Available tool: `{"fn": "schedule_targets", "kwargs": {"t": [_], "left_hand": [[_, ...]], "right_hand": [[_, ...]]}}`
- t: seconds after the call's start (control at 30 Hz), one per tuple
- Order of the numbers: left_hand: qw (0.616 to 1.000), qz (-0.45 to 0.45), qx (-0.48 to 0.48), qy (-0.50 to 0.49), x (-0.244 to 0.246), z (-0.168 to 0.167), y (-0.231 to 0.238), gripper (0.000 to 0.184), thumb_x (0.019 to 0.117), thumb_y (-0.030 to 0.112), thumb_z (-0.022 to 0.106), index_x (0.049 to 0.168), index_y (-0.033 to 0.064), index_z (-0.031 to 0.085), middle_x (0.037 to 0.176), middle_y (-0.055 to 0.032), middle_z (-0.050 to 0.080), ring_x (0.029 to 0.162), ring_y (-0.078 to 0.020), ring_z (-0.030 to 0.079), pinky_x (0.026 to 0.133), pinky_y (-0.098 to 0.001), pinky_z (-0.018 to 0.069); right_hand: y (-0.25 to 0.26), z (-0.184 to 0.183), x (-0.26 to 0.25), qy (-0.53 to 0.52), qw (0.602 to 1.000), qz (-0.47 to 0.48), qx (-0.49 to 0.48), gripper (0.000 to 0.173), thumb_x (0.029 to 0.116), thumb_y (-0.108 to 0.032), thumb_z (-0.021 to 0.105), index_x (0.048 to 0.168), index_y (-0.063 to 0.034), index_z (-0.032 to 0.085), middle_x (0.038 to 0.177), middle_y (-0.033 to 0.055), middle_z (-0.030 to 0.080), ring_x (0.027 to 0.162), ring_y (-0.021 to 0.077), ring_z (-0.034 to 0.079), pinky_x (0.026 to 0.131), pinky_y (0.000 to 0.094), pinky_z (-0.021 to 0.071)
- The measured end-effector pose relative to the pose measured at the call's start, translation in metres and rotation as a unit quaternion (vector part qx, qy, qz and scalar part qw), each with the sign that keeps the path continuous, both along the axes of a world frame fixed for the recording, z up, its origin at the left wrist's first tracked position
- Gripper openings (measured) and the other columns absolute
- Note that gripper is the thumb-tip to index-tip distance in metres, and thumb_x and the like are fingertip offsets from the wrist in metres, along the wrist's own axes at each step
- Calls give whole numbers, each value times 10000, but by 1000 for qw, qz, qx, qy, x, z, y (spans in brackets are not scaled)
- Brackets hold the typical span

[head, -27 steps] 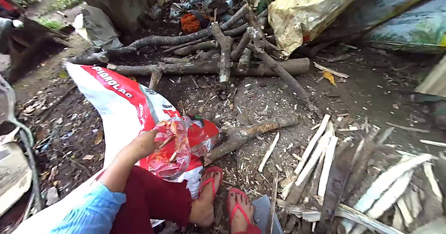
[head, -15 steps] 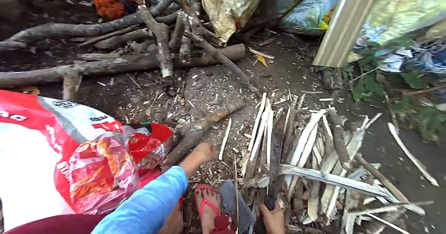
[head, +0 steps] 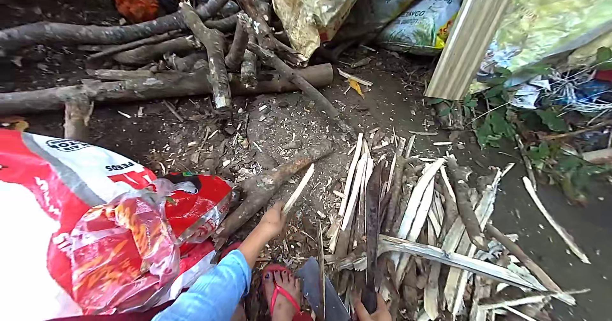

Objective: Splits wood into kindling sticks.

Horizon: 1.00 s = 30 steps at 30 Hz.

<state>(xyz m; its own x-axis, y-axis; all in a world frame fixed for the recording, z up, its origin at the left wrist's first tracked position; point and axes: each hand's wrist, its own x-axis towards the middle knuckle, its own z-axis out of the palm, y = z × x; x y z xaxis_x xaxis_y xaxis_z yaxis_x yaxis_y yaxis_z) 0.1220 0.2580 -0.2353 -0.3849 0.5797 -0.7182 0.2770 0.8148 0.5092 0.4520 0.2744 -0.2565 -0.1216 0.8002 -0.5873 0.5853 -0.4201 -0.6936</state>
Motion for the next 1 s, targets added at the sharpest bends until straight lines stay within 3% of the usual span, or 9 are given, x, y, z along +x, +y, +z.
{"fn": "schedule_targets", "kwargs": {"t": [0.13, 0.33, 0.57, 0.63, 0.7, 0.8, 0.87, 0.93, 1.0], "left_hand": [[990, 107, 75, -61, -21, 15, -34, 397, 1126, 129, 374, 1507, 21, 394, 1318, -276, 581, 1031, -370, 685, 885, -529, 573], [965, 217, 119, -84, -44, 11, -38, 387, 1149, 167, 280, 1484, 24, 410, 1206, -164, 622, 830, -188, 686, 757, -354, 587], [987, 145, 59, 40, -46, 4, -27, 392, 1135, 184, 352, 1447, -24, 468, 1249, -263, 642, 1013, -346, 714, 933, -492, 570], [987, 130, 56, 81, -45, 6, -23, 382, 1124, 174, 383, 1416, -42, 501, 1327, -271, 601, 1138, -361, 669, 1023, -496, 523], [988, 93, 29, 122, -46, 10, -20, 399, 1124, 209, 393, 1419, -25, 525, 1426, -254, 558, 1318, -362, 577, 1134, -496, 439], [984, 57, 6, 168, -49, 12, -17, 387, 1101, 240, 470, 1380, 4, 597, 1456, -231, 535, 1385, -380, 504, 1164, -499, 403], [985, 37, -1, 168, -52, 14, -15, 376, 1095, 226, 486, 1372, -3, 596, 1453, -232, 545, 1373, -382, 521, 1152, -504, 418], [986, 19, -7, 165, -54, 15, -14, 365, 1094, 206, 479, 1357, -14, 604, 1433, -233, 565, 1351, -378, 547, 1140, -506, 430], [987, 7, -14, 162, -57, 16, -13, 356, 1095, 200, 476, 1341, -13, 620, 1418, -230, 578, 1341, -370, 558, 1136, -505, 434]], "right_hand": [[-18, 9, -14, 12, 998, 51, 19, 578, 842, -128, 744, 1279, 180, 524, 940, 267, 668, 771, 291, 686, 770, 494, 585], [-31, 27, -66, 69, 989, 130, 11, 509, 853, -86, 727, 1256, 170, 548, 871, 244, 686, 713, 287, 702, 743, 490, 601], [-29, 25, -125, 38, 973, 226, 33, 476, 837, -106, 743, 1226, 129, 601, 863, 227, 671, 745, 315, 663, 745, 515, 556], [-25, 19, -136, -6, 966, 258, 31, 476, 839, -149, 749, 1221, 97, 608, 842, 214, 675, 762, 334, 670, 752, 537, 548], [-19, 16, -146, -68, 954, 293, -4, 488, 875, -179, 740, 1274, 59, 593, 930, 230, 701, 880, 372, 697, 835, 564, 544], [-14, 12, -155, -119, 940, 316, -38, 535, 909, -196, 715, 1364, 29, 548, 1050, 242, 712, 1009, 386, 702, 929, 569, 530], [-15, 10, -153, -87, 948, 301, -49, 542, 901, -172, 719, 1364, 48, 543, 1012, 241, 707, 944, 368, 705, 890, 550, 544], [-18, 11, -148, 11, 966, 245, -83, 485, 874, -89, 708, 1299, 73, 541, 824, 162, 661, 664, 241, 663, 681, 425, 579], [-21, 22, -146, 94, 969, 186, -136, 400, 875, -6, 664, 1236, 69, 509, 700, 96, 617, 520, 161, 615, 558, 336, 576]]}}
